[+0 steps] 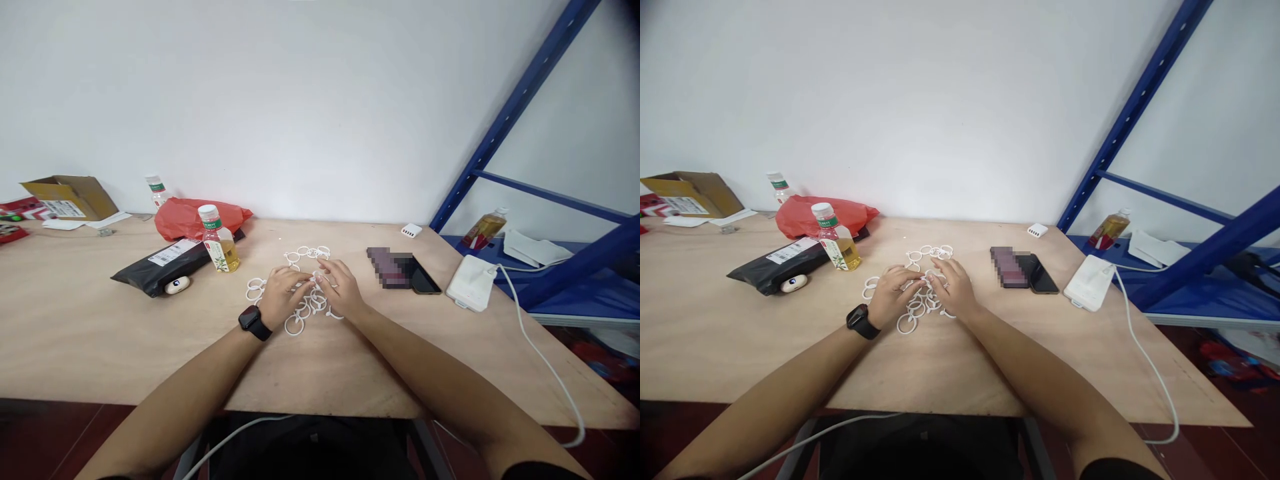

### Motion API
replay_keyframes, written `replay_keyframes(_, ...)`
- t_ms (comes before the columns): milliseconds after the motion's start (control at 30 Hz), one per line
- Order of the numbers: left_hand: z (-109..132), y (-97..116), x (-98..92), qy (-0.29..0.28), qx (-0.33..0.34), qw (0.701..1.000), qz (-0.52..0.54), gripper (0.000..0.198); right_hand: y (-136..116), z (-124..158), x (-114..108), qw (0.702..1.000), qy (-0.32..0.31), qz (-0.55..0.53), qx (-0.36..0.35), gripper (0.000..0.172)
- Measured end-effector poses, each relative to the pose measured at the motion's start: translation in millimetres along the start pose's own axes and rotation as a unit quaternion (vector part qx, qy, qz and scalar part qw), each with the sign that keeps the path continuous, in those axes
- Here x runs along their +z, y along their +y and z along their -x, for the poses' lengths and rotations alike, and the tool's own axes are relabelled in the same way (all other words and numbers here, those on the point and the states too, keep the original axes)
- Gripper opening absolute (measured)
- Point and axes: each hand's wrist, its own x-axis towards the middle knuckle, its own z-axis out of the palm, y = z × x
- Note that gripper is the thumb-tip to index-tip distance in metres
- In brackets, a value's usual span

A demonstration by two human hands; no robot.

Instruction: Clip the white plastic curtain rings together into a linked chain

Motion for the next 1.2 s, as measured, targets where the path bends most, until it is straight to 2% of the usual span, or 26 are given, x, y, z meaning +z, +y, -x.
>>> replay_keyframes(133, 0.1, -1.0, 0.3, 0.005, 0.0, 1.0, 0.002, 0.021, 0.3, -0.8, -1.2, 0.996, 0.007, 0.014, -0.089, 0.02)
replay_keyframes(300, -0.4, -1.9, 0.7, 0.033, -0.007, 0.999, 0.027, 0.023, -0.5, 0.4, 1.2, 0.992, 0.001, -0.016, -0.126, 0.016)
replay_keyframes(567, -0.5, -0.5, 1.7, 0.017, 0.035, 0.998, 0.039, 0.017, 1.2, -0.5, 1.5, 0.993, 0.019, -0.006, -0.12, 0.011)
replay_keyframes(867, 2.1, 2.1, 1.7, 0.015, 0.033, 0.999, 0.032, 0.015, -1.4, 1.9, 4.5, 0.99, 0.028, 0.013, -0.137, 0.008)
replay_keyframes(1100, -0.5, -0.7, 12.3, 0.043, -0.011, 0.998, 0.05, 0.018, 2.5, 2.5, 8.1, 0.997, 0.023, 0.019, -0.069, 0.01)
replay_keyframes(1200, -1.5, -6.0, 14.0, 0.017, -0.03, 0.999, 0.033, 0.032, 8.3, 0.8, 6.9, 0.997, 0.011, 0.045, -0.066, 0.012)
